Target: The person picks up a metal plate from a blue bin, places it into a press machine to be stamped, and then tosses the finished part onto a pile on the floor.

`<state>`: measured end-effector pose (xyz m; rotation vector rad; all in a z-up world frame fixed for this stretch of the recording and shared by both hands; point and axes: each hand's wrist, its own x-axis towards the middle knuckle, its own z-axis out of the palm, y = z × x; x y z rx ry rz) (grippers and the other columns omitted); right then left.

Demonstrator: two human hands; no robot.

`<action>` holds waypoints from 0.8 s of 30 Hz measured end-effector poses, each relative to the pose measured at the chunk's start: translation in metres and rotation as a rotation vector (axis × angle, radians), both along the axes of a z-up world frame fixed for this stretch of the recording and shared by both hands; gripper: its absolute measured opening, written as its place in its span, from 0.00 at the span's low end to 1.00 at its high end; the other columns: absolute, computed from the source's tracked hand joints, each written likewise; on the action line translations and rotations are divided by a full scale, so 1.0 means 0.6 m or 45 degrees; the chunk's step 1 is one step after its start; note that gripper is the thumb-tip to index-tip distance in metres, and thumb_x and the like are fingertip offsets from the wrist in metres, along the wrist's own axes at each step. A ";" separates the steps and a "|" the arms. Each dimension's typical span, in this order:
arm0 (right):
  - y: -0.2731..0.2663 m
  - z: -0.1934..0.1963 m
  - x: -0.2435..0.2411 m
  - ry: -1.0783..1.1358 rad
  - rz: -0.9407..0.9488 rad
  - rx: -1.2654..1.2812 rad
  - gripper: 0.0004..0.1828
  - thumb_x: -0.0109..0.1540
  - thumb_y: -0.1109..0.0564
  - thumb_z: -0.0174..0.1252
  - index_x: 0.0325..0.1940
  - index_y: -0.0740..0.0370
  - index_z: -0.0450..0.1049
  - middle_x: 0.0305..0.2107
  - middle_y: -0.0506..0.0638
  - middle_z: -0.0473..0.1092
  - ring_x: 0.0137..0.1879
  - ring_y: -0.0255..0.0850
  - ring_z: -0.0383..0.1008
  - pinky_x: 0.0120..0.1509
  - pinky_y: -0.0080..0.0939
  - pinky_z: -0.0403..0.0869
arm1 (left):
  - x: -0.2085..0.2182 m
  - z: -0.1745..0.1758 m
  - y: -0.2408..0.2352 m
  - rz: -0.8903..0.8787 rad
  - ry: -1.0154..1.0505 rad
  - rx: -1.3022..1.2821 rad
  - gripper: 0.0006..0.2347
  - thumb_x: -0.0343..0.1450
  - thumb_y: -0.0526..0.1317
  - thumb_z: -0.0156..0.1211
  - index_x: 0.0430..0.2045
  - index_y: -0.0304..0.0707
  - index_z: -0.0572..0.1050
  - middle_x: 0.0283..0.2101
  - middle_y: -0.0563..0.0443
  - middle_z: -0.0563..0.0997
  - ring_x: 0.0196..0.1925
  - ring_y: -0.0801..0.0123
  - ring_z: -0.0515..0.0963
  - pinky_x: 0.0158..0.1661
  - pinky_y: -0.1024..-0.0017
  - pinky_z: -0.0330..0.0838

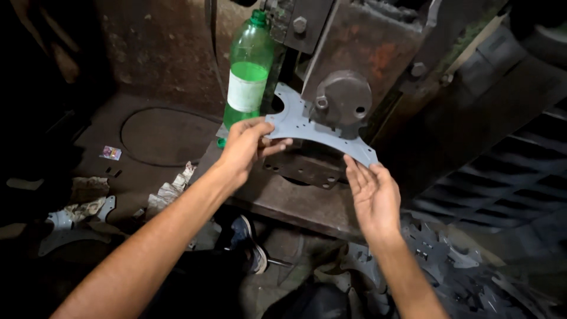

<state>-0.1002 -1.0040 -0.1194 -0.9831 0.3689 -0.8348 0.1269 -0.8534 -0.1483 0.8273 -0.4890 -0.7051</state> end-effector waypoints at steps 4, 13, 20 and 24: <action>-0.019 -0.012 -0.004 0.009 0.026 0.029 0.20 0.66 0.59 0.45 0.60 0.75 0.64 0.57 0.64 0.71 0.64 0.52 0.75 0.64 0.42 0.76 | -0.002 0.005 0.005 -0.023 0.002 0.075 0.09 0.74 0.35 0.51 0.41 0.25 0.73 0.41 0.38 0.83 0.39 0.57 0.87 0.40 0.67 0.84; -0.058 -0.009 0.013 0.075 0.130 0.138 0.20 0.67 0.58 0.49 0.61 0.74 0.65 0.56 0.66 0.72 0.61 0.52 0.77 0.58 0.40 0.78 | 0.006 0.009 0.003 -0.025 -0.028 0.090 0.09 0.74 0.36 0.52 0.40 0.25 0.73 0.38 0.40 0.84 0.38 0.57 0.87 0.40 0.66 0.84; -0.030 0.043 -0.053 0.064 0.214 0.196 0.20 0.67 0.58 0.49 0.58 0.77 0.67 0.53 0.64 0.74 0.61 0.51 0.77 0.59 0.39 0.78 | -0.044 0.050 0.046 -0.062 -0.039 0.101 0.13 0.73 0.39 0.56 0.42 0.22 0.75 0.37 0.38 0.80 0.40 0.57 0.86 0.41 0.66 0.83; 0.008 0.065 -0.131 0.038 0.207 0.198 0.22 0.68 0.57 0.48 0.58 0.80 0.68 0.52 0.65 0.74 0.61 0.50 0.76 0.61 0.39 0.77 | -0.131 0.130 0.108 -0.090 -0.097 0.224 0.17 0.71 0.45 0.54 0.45 0.26 0.76 0.43 0.41 0.85 0.41 0.58 0.86 0.41 0.67 0.81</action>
